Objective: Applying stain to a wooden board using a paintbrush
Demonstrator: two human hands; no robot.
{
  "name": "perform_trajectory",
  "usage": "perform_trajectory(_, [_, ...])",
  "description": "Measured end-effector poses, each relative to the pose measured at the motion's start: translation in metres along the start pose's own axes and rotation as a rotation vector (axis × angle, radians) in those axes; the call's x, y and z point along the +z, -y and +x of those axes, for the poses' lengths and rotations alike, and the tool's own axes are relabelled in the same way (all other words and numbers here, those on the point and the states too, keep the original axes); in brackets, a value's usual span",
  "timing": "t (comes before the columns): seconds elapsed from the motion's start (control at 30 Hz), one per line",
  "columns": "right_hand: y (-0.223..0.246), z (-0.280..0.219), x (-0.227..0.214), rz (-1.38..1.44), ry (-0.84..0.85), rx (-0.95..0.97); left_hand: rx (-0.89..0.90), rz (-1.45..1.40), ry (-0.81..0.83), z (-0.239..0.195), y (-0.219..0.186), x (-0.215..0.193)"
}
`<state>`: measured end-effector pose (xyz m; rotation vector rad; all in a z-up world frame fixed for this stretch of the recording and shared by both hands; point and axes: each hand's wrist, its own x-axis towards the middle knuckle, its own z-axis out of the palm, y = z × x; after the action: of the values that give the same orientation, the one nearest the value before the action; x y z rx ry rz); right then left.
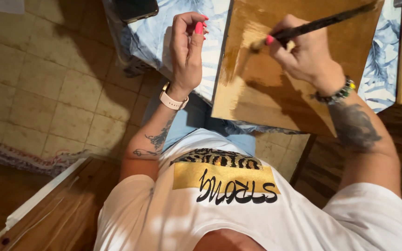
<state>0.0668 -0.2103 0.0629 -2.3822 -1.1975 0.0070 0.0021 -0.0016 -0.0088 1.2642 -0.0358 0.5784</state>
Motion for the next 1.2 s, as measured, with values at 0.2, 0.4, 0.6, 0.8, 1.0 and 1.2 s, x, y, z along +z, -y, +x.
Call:
perform_trajectory(0.2, [0.005, 0.006, 0.002, 0.168, -0.055, -0.112, 0.013, 0.014, 0.037, 0.001, -0.002, 0.0])
perform_trajectory(0.4, [-0.002, -0.017, -0.018, -0.06, 0.041, 0.056, 0.024, 0.006, 0.036, 0.001, -0.002, 0.0])
perform_trajectory(0.6, [0.018, 0.009, 0.004, 0.106, 0.056, -0.154, 0.046, 0.034, 0.025, 0.0, -0.001, 0.0])
perform_trajectory(0.8, [0.016, 0.0, -0.001, 0.138, 0.104, -0.039, 0.006, 0.094, 0.004, 0.001, -0.004, -0.001])
perform_trajectory(1.0, [0.016, -0.006, 0.0, 0.182, -0.068, -0.08, 0.018, 0.058, 0.027, 0.0, 0.0, -0.001])
perform_trajectory(1.2, [0.013, 0.03, -0.039, 0.002, -0.057, -0.197, 0.018, 0.112, -0.008, 0.002, -0.004, 0.0])
